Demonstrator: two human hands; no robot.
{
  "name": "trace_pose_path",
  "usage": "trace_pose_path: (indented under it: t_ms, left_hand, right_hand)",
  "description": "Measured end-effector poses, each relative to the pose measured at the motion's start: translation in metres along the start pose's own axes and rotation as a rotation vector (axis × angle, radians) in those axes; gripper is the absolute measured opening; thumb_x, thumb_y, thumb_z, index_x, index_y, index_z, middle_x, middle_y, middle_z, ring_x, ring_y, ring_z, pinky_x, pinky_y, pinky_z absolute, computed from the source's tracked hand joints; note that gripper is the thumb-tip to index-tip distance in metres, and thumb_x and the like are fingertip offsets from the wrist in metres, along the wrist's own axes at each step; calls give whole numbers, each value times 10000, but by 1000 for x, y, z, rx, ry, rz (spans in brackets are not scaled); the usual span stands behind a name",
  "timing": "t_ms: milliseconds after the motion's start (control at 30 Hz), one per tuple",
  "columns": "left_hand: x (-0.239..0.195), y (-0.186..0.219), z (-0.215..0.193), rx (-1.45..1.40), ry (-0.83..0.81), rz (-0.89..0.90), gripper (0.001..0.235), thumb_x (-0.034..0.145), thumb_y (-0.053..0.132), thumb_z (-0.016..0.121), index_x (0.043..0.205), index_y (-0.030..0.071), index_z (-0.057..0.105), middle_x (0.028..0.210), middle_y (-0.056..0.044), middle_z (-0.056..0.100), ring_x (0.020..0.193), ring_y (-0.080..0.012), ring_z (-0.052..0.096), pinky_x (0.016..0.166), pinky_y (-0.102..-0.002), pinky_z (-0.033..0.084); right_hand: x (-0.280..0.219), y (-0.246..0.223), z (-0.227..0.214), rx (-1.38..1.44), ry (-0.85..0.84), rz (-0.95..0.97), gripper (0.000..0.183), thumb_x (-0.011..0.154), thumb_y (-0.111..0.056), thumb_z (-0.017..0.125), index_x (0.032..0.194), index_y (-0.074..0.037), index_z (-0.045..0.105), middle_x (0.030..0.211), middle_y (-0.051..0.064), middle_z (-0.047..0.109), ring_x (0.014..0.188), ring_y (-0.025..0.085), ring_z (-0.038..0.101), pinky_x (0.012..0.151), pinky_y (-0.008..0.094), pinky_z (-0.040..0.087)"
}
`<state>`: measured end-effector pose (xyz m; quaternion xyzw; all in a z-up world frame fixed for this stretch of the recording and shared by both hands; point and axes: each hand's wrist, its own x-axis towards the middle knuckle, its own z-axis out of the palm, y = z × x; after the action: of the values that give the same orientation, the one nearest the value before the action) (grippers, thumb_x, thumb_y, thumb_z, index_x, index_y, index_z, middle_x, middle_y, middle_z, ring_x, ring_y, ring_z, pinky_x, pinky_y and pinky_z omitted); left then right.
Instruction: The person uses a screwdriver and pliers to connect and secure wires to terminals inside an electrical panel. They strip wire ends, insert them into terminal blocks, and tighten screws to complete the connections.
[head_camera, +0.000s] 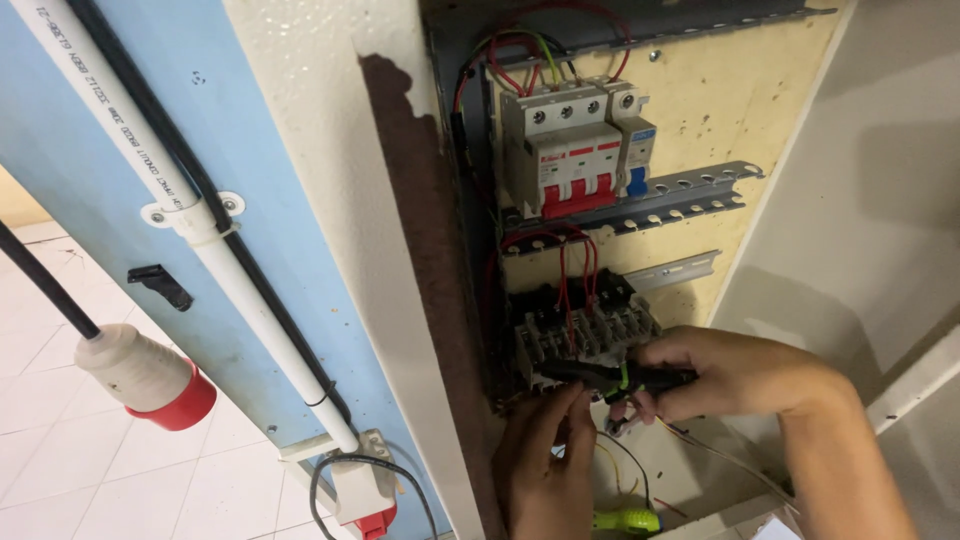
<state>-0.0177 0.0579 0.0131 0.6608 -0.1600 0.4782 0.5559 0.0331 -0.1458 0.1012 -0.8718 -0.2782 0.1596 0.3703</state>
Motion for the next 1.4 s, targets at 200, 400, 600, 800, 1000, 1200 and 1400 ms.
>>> trace_pose_path:
  t_ms: [200,400,600,800,1000,1200,1400]
  left_hand:
    - [0,6,-1,46,-102,-55,88,925,134,726,981,86,773,825,-30,739,612,-130,696,509,-264,585]
    - [-3,2,5,141,26,-56,22,879,160,745,900,160,749,753,25,735,549,-65,669,494,-204,586]
    - [-1,2,-3,87,-264,-591,136,926,257,689,1003,196,784,841,22,795,713,-110,769,584,-273,645]
    - [-4,5,1,-19,-118,-388,88,847,106,721,902,155,770,709,21,748,562,-105,670,482,-263,549]
    - [-7,0,6,9,-92,-383,55,834,132,755,886,143,764,689,20,753,534,-106,663,463,-261,558]
    - [-7,0,9,70,-146,-481,38,852,197,768,856,162,783,669,27,758,538,-112,654,476,-289,554]
    - [-7,-7,13,-84,-76,-472,18,843,119,764,858,119,755,688,-7,769,541,-107,683,485,-259,588]
  right_hand:
    - [6,-34,-14,-206,-10,456,193,822,-309,823,863,-124,862,723,-52,750,676,55,601,596,219,448]
    - [11,-52,-18,-233,-78,486,157,773,-211,719,746,-60,685,614,41,660,553,118,609,494,265,450]
    - [5,-65,-10,-324,-57,439,121,758,-253,714,798,-167,789,777,-80,817,678,40,659,619,205,472]
    - [-5,-60,-8,-338,-25,454,178,767,-327,792,897,-222,851,912,-162,899,833,-50,751,730,154,541]
    - [-14,-39,-2,-139,9,433,157,771,-143,718,876,-170,830,869,-97,888,821,2,716,751,164,522]
    - [-15,-46,6,-50,12,436,203,797,-105,653,897,-131,828,938,-69,915,849,29,707,728,179,518]
    - [-12,-52,9,-41,122,536,338,758,-352,920,884,-118,712,831,-19,670,770,101,569,666,250,417]
